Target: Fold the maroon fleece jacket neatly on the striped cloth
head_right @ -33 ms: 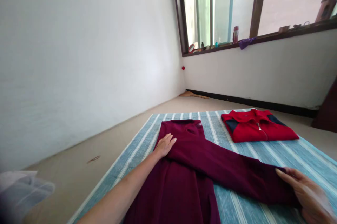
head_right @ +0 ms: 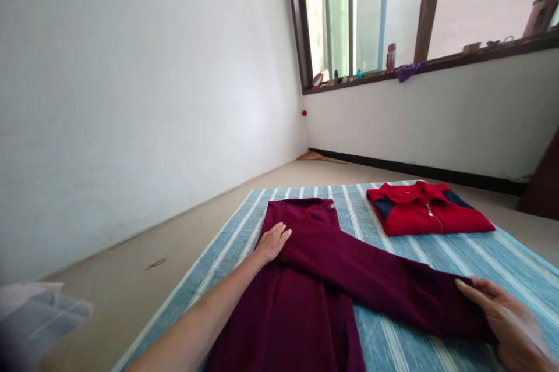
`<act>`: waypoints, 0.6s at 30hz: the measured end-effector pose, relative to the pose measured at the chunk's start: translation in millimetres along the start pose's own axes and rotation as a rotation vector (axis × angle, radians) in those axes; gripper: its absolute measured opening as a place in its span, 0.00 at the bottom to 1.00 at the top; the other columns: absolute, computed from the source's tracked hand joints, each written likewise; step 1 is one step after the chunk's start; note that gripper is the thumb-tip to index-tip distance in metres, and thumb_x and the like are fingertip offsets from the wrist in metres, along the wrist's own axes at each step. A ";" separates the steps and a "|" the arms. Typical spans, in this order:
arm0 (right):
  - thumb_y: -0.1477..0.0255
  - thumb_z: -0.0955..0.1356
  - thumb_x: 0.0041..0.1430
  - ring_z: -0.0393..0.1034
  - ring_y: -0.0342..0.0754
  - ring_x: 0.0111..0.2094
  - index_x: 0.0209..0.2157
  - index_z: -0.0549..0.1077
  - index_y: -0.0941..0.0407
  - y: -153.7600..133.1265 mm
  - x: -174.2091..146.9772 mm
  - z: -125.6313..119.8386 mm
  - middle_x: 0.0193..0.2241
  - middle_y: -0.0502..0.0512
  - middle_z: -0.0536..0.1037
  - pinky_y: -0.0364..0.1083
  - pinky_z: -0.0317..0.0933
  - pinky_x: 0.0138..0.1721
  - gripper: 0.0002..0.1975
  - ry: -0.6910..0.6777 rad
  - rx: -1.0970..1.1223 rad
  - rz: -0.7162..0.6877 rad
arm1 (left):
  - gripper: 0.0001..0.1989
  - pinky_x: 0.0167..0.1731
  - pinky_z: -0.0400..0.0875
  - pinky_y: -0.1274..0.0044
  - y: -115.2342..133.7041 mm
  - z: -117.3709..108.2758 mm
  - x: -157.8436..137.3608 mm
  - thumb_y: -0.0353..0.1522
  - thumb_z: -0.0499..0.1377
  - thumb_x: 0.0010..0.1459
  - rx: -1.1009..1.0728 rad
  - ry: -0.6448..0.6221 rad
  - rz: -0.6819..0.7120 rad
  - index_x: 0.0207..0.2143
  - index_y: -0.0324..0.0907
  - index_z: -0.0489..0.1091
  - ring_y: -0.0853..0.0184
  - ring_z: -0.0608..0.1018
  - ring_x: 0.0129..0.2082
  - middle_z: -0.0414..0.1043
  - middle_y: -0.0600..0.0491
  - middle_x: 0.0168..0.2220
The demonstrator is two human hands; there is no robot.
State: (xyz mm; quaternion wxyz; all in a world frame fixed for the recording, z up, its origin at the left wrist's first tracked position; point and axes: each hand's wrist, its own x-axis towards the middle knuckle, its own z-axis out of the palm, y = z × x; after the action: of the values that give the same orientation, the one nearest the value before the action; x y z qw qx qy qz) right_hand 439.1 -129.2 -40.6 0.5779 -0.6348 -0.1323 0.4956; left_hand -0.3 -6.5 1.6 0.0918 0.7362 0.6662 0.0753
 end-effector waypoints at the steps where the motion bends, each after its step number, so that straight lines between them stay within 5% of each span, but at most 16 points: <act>1: 0.71 0.77 0.26 0.72 0.51 0.22 0.32 0.72 0.49 -0.5 -0.9 0.2 0.23 0.50 0.77 0.42 0.65 0.18 0.24 -0.005 -0.007 -0.004 | 0.31 0.61 0.49 0.68 0.9 -0.6 -8.2 0.46 0.37 0.64 -0.004 0.003 0.010 0.60 0.38 0.58 0.64 0.54 0.65 0.53 0.43 0.64; 8: 0.72 0.75 0.27 0.70 0.49 0.21 0.32 0.71 0.50 -9.5 -18.4 7.2 0.20 0.47 0.75 0.40 0.63 0.18 0.23 0.026 -0.066 -0.017 | 0.32 0.62 0.46 0.65 7.6 10.4 -66.3 0.46 0.40 0.64 0.033 -0.039 0.062 0.63 0.34 0.53 0.60 0.50 0.66 0.48 0.42 0.66; 18: 0.66 0.70 0.28 0.71 0.61 0.36 0.24 0.68 0.50 -39.6 -84.9 28.3 0.17 0.53 0.71 0.45 0.61 0.18 0.14 0.176 -0.343 -0.143 | 0.32 0.62 0.41 0.62 22.6 6.1 -80.0 0.45 0.39 0.64 0.028 -0.007 -0.054 0.63 0.33 0.52 0.58 0.47 0.66 0.45 0.42 0.66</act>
State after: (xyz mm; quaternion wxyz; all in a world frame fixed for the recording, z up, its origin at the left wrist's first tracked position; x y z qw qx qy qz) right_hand 392.8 -163.3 38.6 0.5045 -0.7536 -0.2086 0.3661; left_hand 14.8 -88.5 1.9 0.0858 0.7193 0.6867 0.0611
